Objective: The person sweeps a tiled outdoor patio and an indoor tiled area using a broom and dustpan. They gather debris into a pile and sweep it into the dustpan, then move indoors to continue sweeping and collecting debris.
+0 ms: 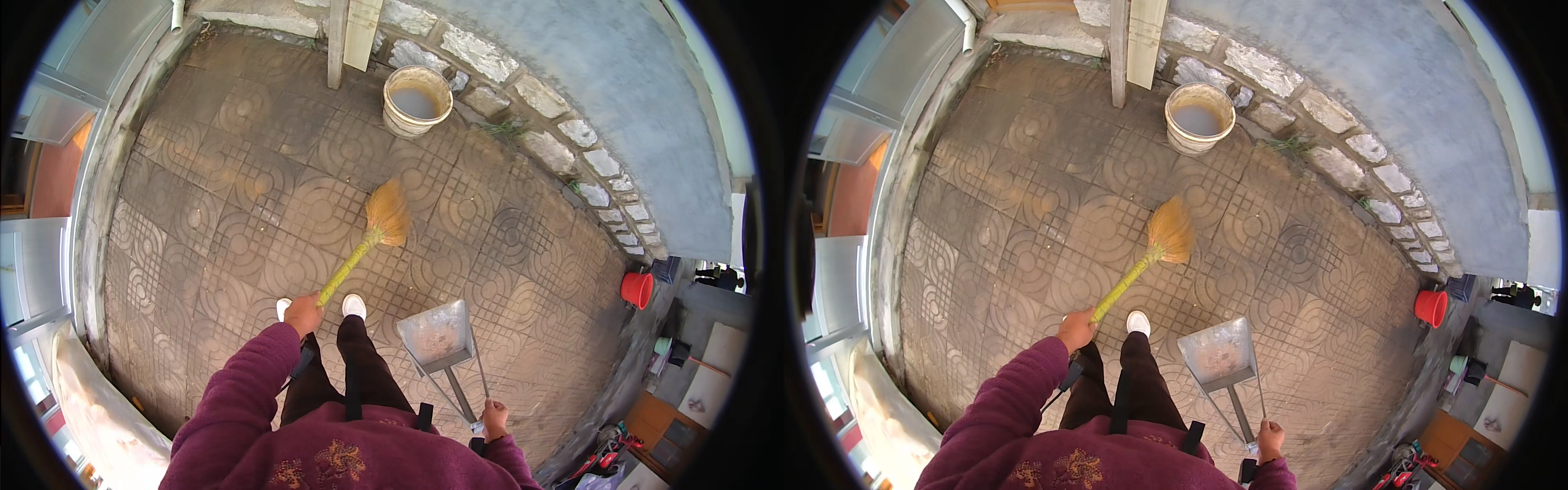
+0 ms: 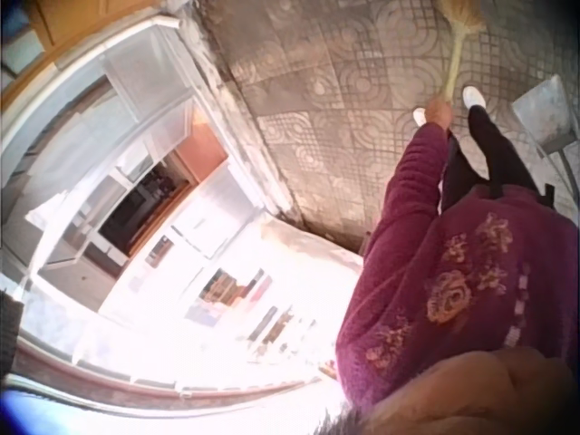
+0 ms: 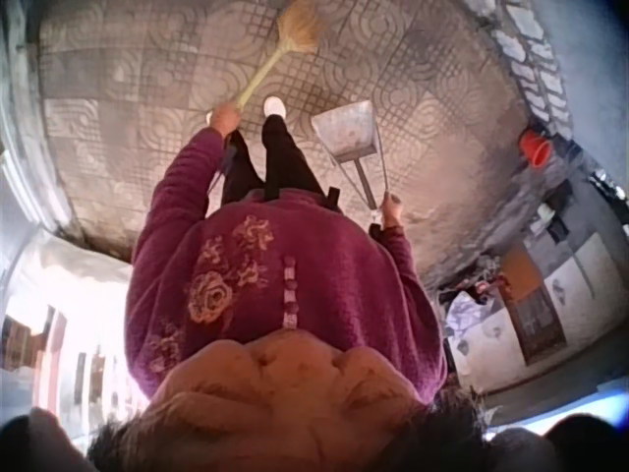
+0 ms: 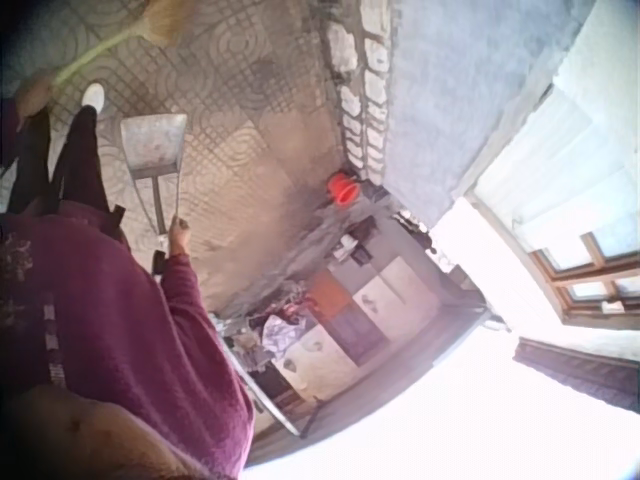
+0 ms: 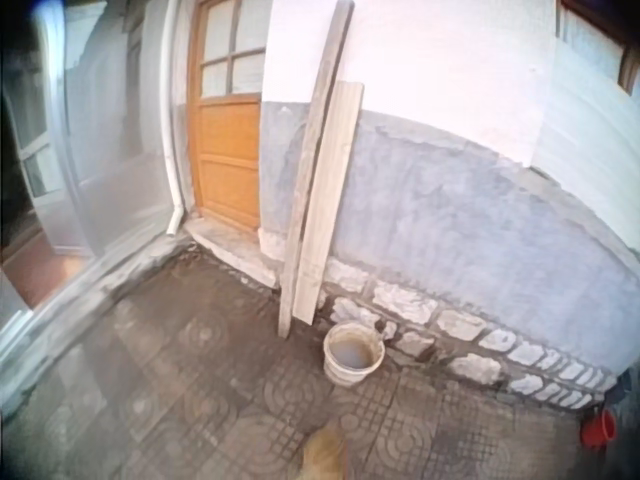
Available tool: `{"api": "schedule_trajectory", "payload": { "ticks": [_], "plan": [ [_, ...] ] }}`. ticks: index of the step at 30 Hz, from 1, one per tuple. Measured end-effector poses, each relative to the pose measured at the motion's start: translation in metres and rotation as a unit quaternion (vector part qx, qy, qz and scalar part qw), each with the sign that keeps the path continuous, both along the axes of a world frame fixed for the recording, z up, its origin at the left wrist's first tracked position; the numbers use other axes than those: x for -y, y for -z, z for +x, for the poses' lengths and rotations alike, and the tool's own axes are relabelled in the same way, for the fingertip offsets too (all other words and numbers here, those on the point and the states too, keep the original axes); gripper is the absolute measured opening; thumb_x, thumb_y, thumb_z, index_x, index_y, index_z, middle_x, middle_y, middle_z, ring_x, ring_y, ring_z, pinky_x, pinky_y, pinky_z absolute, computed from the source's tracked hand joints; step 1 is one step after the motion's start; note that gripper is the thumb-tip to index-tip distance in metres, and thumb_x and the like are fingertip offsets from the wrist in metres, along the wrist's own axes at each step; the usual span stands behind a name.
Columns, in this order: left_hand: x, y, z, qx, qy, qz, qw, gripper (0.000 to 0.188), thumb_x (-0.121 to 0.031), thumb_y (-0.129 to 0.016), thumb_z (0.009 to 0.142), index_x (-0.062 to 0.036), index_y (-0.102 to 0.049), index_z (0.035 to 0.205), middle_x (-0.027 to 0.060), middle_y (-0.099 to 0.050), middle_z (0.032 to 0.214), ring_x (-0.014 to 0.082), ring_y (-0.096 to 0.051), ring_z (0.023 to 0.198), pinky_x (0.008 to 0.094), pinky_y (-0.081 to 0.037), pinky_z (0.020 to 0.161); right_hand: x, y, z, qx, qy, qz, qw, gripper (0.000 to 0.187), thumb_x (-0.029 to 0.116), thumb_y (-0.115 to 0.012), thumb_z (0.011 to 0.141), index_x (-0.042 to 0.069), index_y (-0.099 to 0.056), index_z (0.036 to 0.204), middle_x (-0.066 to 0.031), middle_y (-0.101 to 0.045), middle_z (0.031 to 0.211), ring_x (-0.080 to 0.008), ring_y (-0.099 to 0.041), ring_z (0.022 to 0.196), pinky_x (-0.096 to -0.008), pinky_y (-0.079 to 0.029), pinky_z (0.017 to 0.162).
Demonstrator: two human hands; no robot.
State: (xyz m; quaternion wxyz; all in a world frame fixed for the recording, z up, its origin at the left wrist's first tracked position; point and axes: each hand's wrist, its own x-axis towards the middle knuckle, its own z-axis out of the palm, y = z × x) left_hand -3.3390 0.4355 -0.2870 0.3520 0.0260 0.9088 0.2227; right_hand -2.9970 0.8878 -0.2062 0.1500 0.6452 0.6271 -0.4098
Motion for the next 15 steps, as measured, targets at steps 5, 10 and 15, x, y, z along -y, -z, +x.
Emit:
{"api": "schedule_trajectory", "payload": {
  "ticks": [5,10,15],
  "plan": [
    [0.014,-0.066,0.061,0.056,-0.057,-0.032,0.996,0.05,-0.024,-0.056,0.085,-0.0082,-0.046,0.132,0.0225,-0.064,0.093,0.039,-0.062,0.085,0.0497,-0.048,0.075,0.009,0.004,-0.015,-0.031,0.048,0.001,0.998,0.029,0.024,-0.059,0.09,-0.002,-0.06,0.077,-0.0024,-0.049,0.051,-0.0115,-0.044,0.04,-0.0285,-0.035,0.039],
    [0.014,-0.077,0.065,0.064,-0.062,-0.014,0.996,0.051,-0.024,-0.055,0.085,-0.0074,-0.045,0.133,0.0232,-0.064,0.091,0.0401,-0.062,0.083,0.0505,-0.048,0.074,0.019,0.017,-0.027,-0.044,0.059,-0.007,0.997,0.029,0.025,-0.06,0.09,-0.001,-0.06,0.078,-0.002,-0.049,0.052,-0.0114,-0.045,0.041,-0.0285,-0.035,0.039],
    [0.01,-0.023,0.027,0.032,-0.077,0.01,0.996,0.051,-0.022,-0.056,0.085,-0.0031,-0.046,0.131,0.0236,-0.064,0.09,0.0394,-0.061,0.082,0.0473,-0.048,0.073,0.012,0.015,-0.032,-0.015,0.02,-0.017,1.0,0.028,0.025,-0.061,0.089,-0.002,-0.061,0.08,-0.0024,-0.052,0.055,-0.0112,-0.046,0.044,-0.0284,-0.037,0.042]
  ]
}}
